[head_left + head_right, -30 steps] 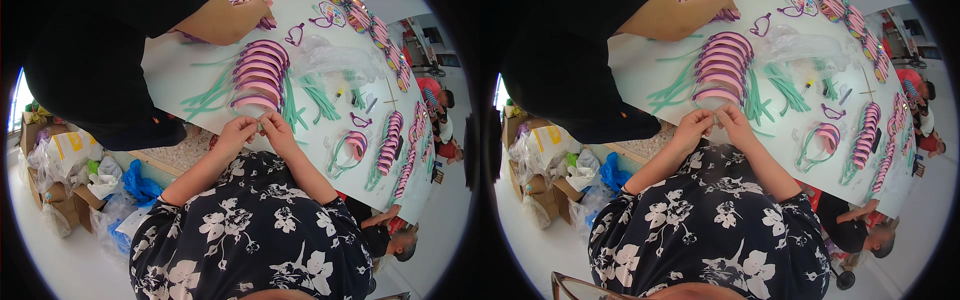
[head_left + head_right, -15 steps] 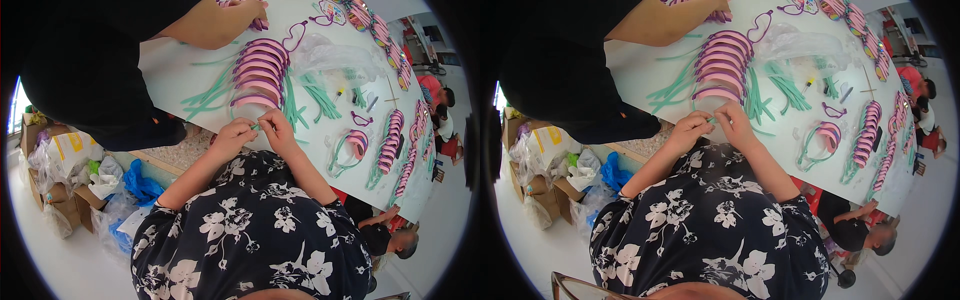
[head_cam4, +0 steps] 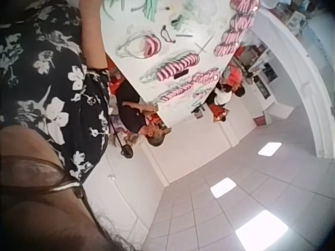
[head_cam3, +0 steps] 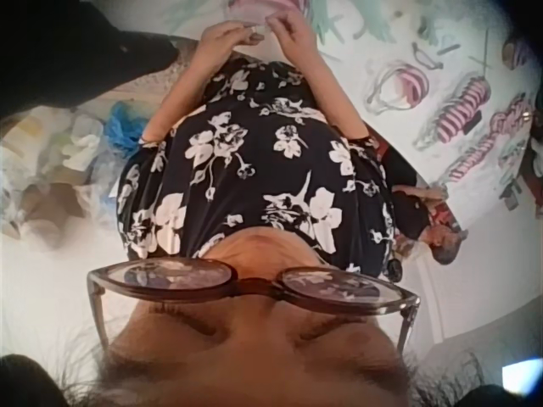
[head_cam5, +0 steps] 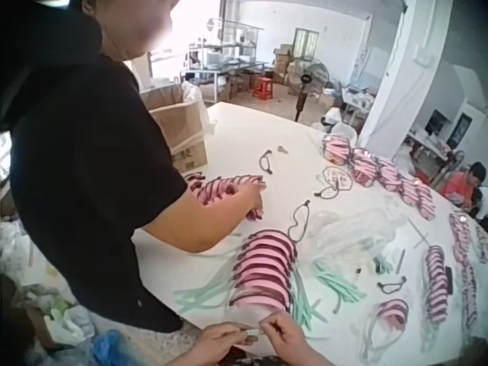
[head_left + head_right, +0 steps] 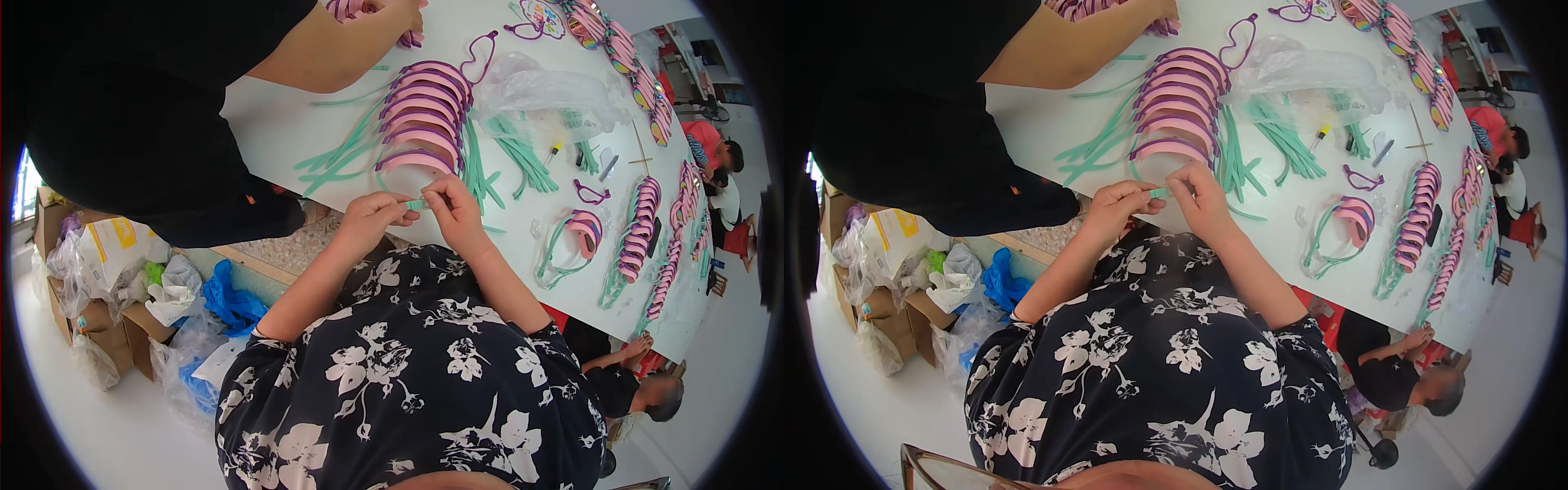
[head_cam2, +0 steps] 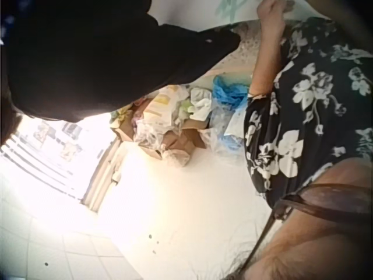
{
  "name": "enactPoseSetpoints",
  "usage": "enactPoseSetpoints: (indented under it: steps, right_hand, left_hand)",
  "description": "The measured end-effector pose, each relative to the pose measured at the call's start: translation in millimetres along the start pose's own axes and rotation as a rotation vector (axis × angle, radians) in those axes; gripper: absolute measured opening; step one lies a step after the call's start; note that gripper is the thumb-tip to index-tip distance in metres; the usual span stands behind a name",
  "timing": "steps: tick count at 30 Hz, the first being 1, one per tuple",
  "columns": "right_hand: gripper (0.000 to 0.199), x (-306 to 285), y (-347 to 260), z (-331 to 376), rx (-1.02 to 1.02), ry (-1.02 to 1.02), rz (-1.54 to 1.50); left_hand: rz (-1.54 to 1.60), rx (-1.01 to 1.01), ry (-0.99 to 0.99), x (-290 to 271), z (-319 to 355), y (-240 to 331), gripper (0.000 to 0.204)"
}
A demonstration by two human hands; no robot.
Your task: Assembling sunglasses by attaching components and organizing them on an assembly line.
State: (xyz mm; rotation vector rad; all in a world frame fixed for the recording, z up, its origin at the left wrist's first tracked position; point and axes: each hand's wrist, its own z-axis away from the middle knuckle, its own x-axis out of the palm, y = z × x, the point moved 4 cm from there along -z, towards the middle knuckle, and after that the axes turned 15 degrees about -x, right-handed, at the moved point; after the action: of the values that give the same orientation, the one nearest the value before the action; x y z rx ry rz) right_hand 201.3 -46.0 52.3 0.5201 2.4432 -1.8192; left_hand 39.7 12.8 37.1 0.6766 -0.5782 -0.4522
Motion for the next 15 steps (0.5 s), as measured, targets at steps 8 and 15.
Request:
enactPoseSetpoints:
  steps: [8,15]
  right_hand:
    - [0.004,0,5,3,0.064,0.004,-0.035]
    - [0.005,1,14,8,0.118,0.011,-0.066]
  left_hand:
    - [0.052,-0.003,-0.019,-1,-3,-1,0.016]
    - [0.139,-0.07,-0.041,0,-4,4,0.016]
